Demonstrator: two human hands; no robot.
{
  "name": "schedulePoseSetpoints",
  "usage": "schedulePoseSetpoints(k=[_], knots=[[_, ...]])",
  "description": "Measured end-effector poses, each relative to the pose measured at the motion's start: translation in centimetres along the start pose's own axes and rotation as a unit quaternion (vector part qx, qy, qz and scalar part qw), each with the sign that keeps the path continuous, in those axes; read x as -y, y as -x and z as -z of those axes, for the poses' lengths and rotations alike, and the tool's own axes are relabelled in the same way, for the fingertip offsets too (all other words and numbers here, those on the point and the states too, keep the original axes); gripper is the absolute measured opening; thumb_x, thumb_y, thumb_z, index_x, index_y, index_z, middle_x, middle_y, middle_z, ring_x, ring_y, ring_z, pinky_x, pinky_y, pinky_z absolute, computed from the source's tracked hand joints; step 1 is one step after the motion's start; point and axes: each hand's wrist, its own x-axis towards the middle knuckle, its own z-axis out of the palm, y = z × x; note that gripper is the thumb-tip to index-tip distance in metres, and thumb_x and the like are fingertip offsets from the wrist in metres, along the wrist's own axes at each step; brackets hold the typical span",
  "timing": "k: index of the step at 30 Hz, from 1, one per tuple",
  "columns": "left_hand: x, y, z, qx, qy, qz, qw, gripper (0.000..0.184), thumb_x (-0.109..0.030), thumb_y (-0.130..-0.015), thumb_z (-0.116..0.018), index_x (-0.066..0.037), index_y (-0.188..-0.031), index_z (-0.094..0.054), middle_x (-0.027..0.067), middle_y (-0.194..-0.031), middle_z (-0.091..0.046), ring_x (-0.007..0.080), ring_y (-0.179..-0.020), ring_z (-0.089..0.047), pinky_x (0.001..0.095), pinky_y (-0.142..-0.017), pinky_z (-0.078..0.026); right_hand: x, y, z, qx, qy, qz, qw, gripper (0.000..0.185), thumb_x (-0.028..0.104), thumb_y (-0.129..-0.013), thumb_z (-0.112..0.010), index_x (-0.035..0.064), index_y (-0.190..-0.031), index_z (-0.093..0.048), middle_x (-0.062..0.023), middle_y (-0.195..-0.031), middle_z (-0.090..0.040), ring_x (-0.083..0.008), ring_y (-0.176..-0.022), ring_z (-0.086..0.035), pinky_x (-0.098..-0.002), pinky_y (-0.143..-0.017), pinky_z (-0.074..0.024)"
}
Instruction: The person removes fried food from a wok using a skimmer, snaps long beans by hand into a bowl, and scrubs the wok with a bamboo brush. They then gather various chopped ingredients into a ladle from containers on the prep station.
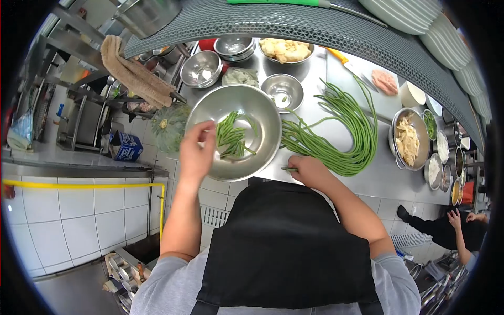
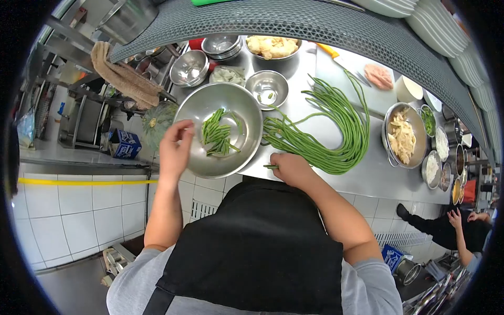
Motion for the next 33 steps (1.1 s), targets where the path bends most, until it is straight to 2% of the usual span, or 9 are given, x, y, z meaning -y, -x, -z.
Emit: schedulePoseSetpoints(k=[3, 6, 10, 15, 19, 22, 25, 27, 33], knots=[[0.7, -0.4, 2.1, -0.056, 0.058, 0.058, 0.995, 0.023, -0.010, -0.087, -0.064, -0.001, -0.108, -0.064, 0.0086, -0.097, -0.067, 0.0134, -0.076, -0.059, 0.0271, -0.071, -0.049, 3.3, -1.2, 3.7, -0.103, -0.117, 0.071, 0.985, 0.017, 0.011, -0.082, -0.060, 0.0044, -0.097, -0.058, -0.0154, -0.089, -0.063, -0.0365, -0.085, -0.062, -0.0463, -0.073, -0.0488], [-0.2, -0.8, 2.2, -0.064, 0.084, 0.072, 0.992, 0.024, -0.010, -0.087, -0.064, -0.001, -0.109, -0.063, 0.0071, -0.097, -0.067, 0.0131, -0.078, -0.060, 0.0266, -0.072, -0.049, 4.4, -5.2, 4.1, -0.220, -0.080, 0.113, 0.966, 0.018, 0.009, -0.082, -0.059, 0.0016, -0.098, -0.058, -0.0179, -0.092, -0.061, -0.0380, -0.087, -0.061, -0.0464, -0.074, -0.0483], [-3.2, -0.3, -0.9, 0.058, 0.026, -0.108, 0.992, 0.031, -0.011, -0.084, -0.066, -0.002, -0.113, -0.061, 0.0096, -0.096, -0.065, 0.0187, -0.080, -0.063, 0.0304, -0.073, -0.050, 5.6, -6.7, 5.8, -0.165, -0.103, 0.112, 0.974, 0.016, 0.007, -0.083, -0.058, -0.0008, -0.097, -0.059, -0.0193, -0.092, -0.059, -0.0388, -0.089, -0.059, -0.0459, -0.077, -0.0474], [-4.4, 0.0, -3.7, 0.170, 0.053, -0.087, 0.980, 0.026, -0.012, -0.083, -0.067, -0.001, -0.106, -0.061, 0.0122, -0.090, -0.063, 0.0233, -0.079, -0.063, 0.0337, -0.072, -0.050, 6.0, -5.4, 6.9, -0.119, -0.167, 0.147, 0.968, 0.015, 0.009, -0.086, -0.057, -0.0005, -0.096, -0.063, -0.0189, -0.095, -0.061, -0.0373, -0.092, -0.057, -0.0436, -0.082, -0.0459], [-4.6, -0.9, -3.2, 0.173, 0.012, -0.079, 0.982, 0.022, -0.013, -0.084, -0.066, -0.002, -0.102, -0.062, 0.0124, -0.088, -0.062, 0.0247, -0.076, -0.062, 0.0340, -0.071, -0.050, 5.9, -4.6, 8.3, -0.105, -0.173, 0.069, 0.977, 0.017, 0.013, -0.088, -0.059, 0.0002, -0.098, -0.063, -0.0178, -0.096, -0.062, -0.0365, -0.091, -0.058, -0.0425, -0.080, -0.0468], [-4.6, -1.4, -3.1, 0.204, 0.028, -0.095, 0.974, 0.017, -0.009, -0.085, -0.065, -0.001, -0.099, -0.062, 0.0107, -0.088, -0.062, 0.0218, -0.078, -0.062, 0.0317, -0.071, -0.049, 5.8, -4.0, 8.7, -0.147, -0.124, 0.086, 0.978, 0.016, 0.013, -0.087, -0.060, 0.0003, -0.098, -0.062, -0.0175, -0.093, -0.062, -0.0365, -0.090, -0.059, -0.0424, -0.078, -0.0473], [-4.8, -1.7, -4.1, 0.197, 0.068, -0.145, 0.967, 0.015, -0.010, -0.084, -0.064, -0.002, -0.097, -0.062, 0.0108, -0.085, -0.062, 0.0241, -0.076, -0.062, 0.0347, -0.068, -0.049, 6.6, -3.7, 9.0, -0.168, -0.110, 0.072, 0.977, 0.014, 0.012, -0.087, -0.060, 0.0004, -0.095, -0.062, -0.0177, -0.090, -0.061, -0.0367, -0.089, -0.059, -0.0430, -0.078, -0.0473], [-5.1, -2.2, -4.4, 0.184, -0.023, -0.223, 0.957, 0.014, -0.010, -0.083, -0.064, -0.004, -0.095, -0.062, 0.0106, -0.084, -0.062, 0.0271, -0.075, -0.061, 0.0379, -0.069, -0.047, 6.7, -3.7, 9.0, -0.177, -0.103, 0.071, 0.976, 0.013, 0.012, -0.086, -0.060, 0.0003, -0.093, -0.061, -0.0177, -0.089, -0.061, -0.0368, -0.088, -0.059, -0.0436, -0.077, -0.0473], [-5.6, -3.0, -4.9, 0.177, -0.032, -0.275, 0.945, 0.012, -0.013, -0.083, -0.063, -0.007, -0.093, -0.062, 0.0101, -0.083, -0.062, 0.0305, -0.073, -0.058, 0.0411, -0.074, -0.045, 6.6, -3.5, 8.7, -0.209, -0.077, 0.062, 0.973, 0.011, 0.010, -0.086, -0.059, -0.0004, -0.089, -0.060, -0.0183, -0.088, -0.060, -0.0379, -0.085, -0.058, -0.0452, -0.076, -0.0475]])
